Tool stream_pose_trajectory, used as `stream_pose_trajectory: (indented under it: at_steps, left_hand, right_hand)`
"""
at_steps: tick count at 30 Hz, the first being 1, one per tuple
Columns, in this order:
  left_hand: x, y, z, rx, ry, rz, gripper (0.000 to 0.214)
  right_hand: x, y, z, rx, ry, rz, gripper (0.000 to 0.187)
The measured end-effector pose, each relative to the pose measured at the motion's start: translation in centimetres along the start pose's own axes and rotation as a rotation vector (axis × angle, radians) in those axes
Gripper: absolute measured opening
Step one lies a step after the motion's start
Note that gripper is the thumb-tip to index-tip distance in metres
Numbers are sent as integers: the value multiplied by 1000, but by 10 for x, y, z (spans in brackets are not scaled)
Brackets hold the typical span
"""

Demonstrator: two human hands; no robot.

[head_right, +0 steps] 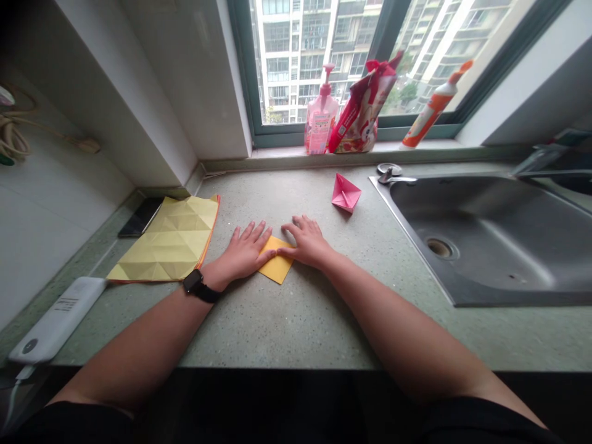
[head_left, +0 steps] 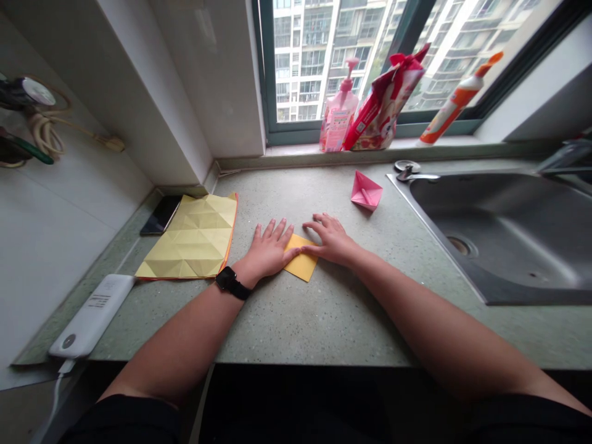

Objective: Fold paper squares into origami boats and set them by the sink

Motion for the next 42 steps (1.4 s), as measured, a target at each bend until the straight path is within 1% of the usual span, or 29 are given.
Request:
stream_pose_trajectory:
  at_steps: [3,6,15,19,23,27,30,33,36,38,40,42]
  left_hand:
    - [1,1,0,27,1,8,77]
    - [3,2,0,51,8,10,80]
    - [4,1,-3,58,23,-5,86]
    - [8,3,1,83,29,55,88]
    - [18,10,6,151,43,139,94]
    - [28,19,13,191,85,189,95]
    - [37,26,17,211,93,205,97]
    - [48,32,20,212,102,173,99]
    - [56,35,22,165,135,96,101]
    - [55,35,27,75,176,33,99]
    - [44,32,36,-78,237,-67,88]
    - [25,31,44,-224,305,-209,71]
  right_hand:
    - [3,0,-4,4,23,-27,77]
    - [5,0,-5,9,26,-38,76]
    - [15,1,-6,57,75,-79,79]
    - [13,-1,-3,76,59,-96,87]
    - [7,-2,2,122,57,-115,95]
    - [-10,-3,11,159,49,-162,100]
    - [-24,-4,18,171,40,-180,102]
    - [-31,-5,21,175,29,-166,102]
    - [-34,-6,19,165,10,-131,98]
    - [-36,-6,17,145,-6,-99,95]
    - [-37,-6,16,123,-27,-70,90]
    - [-37,-7,17,100,-56,-48,85]
Point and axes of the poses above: each hand's wrist, its own y-axis away from the middle knuckle, its own z-axis out of the back of the hand, x = y × z, the point moved 7 cm from there along -y, towards the middle knuckle, and after that the axes turned 6 degrees about -z, right-handed, at the moved point
